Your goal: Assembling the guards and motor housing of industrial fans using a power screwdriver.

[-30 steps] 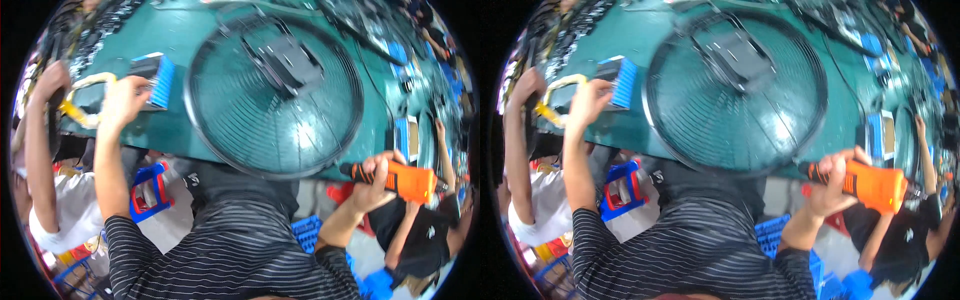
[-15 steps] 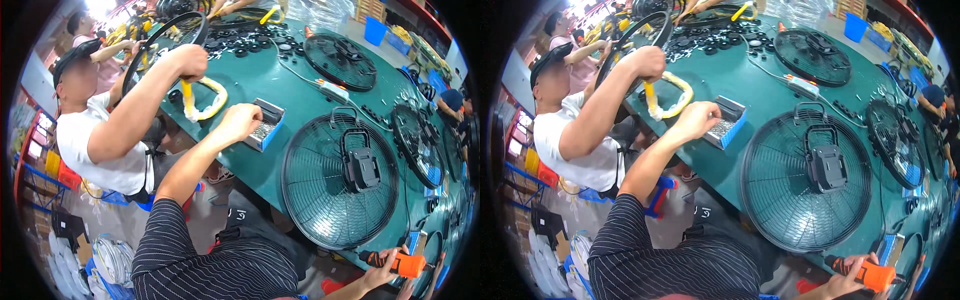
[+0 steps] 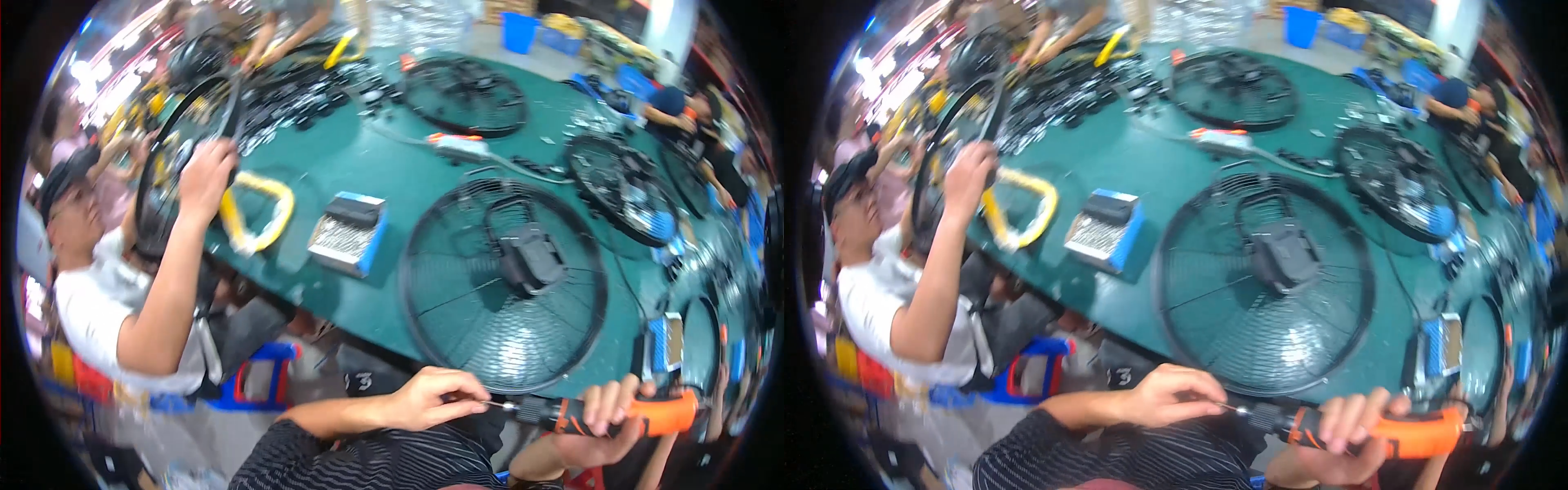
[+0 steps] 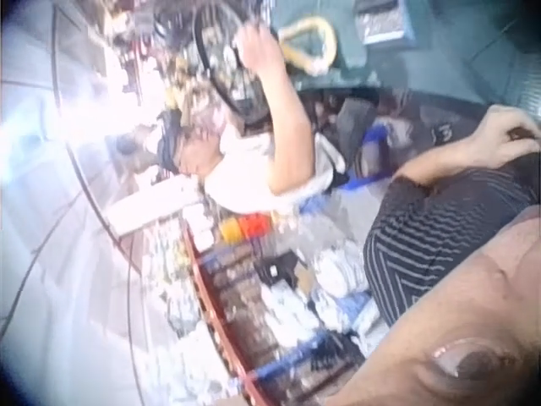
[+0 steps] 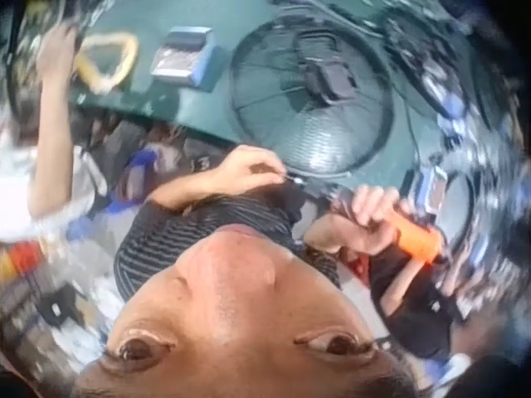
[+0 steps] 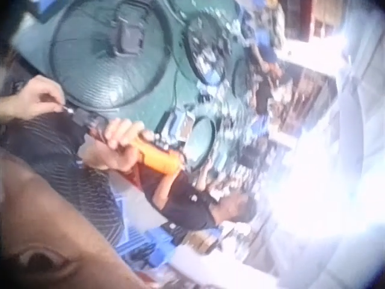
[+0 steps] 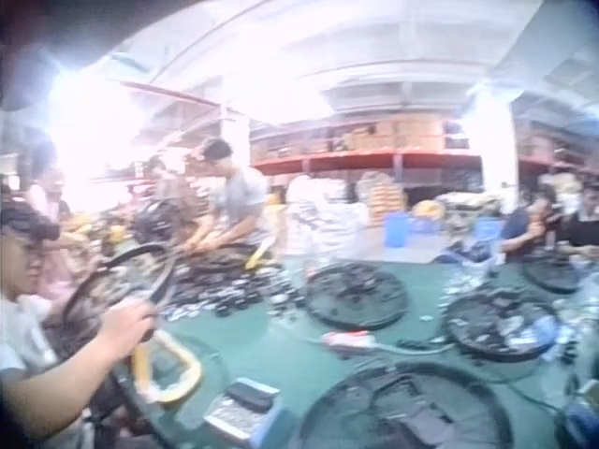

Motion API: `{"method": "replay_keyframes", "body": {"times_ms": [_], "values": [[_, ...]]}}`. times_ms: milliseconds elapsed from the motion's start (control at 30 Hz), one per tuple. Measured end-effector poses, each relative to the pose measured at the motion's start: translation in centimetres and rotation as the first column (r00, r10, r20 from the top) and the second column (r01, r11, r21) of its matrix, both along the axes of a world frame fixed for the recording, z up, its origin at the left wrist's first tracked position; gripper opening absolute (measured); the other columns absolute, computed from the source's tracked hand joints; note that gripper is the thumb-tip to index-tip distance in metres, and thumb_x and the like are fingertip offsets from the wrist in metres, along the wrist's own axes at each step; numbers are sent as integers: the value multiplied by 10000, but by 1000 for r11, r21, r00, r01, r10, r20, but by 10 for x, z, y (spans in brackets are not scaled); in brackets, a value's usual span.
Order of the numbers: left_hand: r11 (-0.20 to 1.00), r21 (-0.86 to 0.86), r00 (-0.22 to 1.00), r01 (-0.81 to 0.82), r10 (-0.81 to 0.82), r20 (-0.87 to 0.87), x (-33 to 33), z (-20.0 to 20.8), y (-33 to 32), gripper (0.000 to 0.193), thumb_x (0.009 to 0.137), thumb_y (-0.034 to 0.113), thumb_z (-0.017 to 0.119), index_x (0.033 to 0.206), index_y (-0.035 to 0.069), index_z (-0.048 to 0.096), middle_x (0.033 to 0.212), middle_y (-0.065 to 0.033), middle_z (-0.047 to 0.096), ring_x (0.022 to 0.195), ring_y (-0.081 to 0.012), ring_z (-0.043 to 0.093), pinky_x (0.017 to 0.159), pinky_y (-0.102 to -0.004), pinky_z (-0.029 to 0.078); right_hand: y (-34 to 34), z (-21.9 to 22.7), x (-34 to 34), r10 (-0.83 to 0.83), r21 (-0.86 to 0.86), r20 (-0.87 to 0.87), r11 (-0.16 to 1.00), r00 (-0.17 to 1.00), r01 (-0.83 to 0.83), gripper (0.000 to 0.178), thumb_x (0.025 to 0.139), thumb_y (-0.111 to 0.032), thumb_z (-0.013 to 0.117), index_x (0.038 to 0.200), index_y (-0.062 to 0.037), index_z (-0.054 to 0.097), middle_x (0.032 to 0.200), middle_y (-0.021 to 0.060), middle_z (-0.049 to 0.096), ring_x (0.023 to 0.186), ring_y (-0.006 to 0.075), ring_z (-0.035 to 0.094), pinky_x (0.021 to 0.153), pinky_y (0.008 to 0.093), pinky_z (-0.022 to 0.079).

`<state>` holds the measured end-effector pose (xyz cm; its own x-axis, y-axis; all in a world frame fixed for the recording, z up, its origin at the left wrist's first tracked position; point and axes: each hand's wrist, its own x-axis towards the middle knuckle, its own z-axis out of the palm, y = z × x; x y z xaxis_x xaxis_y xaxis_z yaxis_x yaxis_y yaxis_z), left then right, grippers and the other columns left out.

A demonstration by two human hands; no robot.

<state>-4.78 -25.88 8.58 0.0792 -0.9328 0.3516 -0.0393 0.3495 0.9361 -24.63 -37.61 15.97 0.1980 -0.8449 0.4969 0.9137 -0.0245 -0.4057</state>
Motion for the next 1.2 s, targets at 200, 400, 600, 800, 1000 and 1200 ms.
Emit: {"method": "replay_keyframes", "body": {"times_ms": [200, 400, 600, 800, 1000, 1200], "values": [[999, 52, 998, 17, -20, 59, 4, -3, 6, 187, 849, -29, 745, 1024, -35, 677, 957, -139, 736, 839, -213, 722, 724, -307, 577, 10, -5, 6, -93, 105, -72, 989, 993, 101, 342, 930, -157, 624, 1206, -56, 449, 799, 41, 505, 557, 122, 508, 510, 288, 469], [1000, -10, 995, -1, 2, 101, 5, 0, 0, 221, 886, 3, 714, 1103, -16, 673, 917, -71, 733, 697, -85, 629, 582, -226, 470, 10, -3, 0, -124, 128, -77, 983, 989, 133, 323, 929, -163, 619, 1183, -58, 449, 781, 41, 502, 548, 124, 504, 513, 282, 469], [999, -29, 993, -36, 39, 114, 2, -3, -1, 228, 877, 9, 730, 1098, -8, 676, 878, -54, 721, 680, -76, 613, 556, -214, 451, 8, -3, 1, -116, 119, -81, 985, 990, 125, 331, 922, -166, 626, 1181, -58, 450, 776, 48, 512, 527, 127, 496, 505, 276, 459], [999, -36, 991, 6, -1, 132, 4, 0, -4, 245, 879, 12, 726, 1116, -11, 667, 892, -58, 730, 705, -82, 640, 558, -214, 459, 6, -4, -2, -99, 97, -100, 989, 990, 109, 339, 915, -159, 626, 1185, -55, 448, 775, 53, 513, 510, 131, 489, 486, 276, 445], [999, -20, 991, 33, -30, 134, 7, -3, -10, 260, 878, 9, 724, 1131, -10, 667, 902, -65, 734, 714, -89, 649, 557, -215, 464, 1, -5, 1, -91, 85, -88, 992, 992, 98, 341, 911, -153, 631, 1181, -57, 445, 772, 55, 513, 515, 137, 498, 491, 283, 452], [999, -16, 980, 44, -40, 193, 3, 6, -3, 245, 864, 18, 742, 1099, -8, 676, 901, -77, 732, 702, -109, 660, 554, -225, 476, 6, -9, -6, -35, 44, -97, 998, 995, 40, 335, 918, -152, 632, 1179, -58, 443, 781, 64, 525, 527, 144, 516, 508, 302, 470]]}}
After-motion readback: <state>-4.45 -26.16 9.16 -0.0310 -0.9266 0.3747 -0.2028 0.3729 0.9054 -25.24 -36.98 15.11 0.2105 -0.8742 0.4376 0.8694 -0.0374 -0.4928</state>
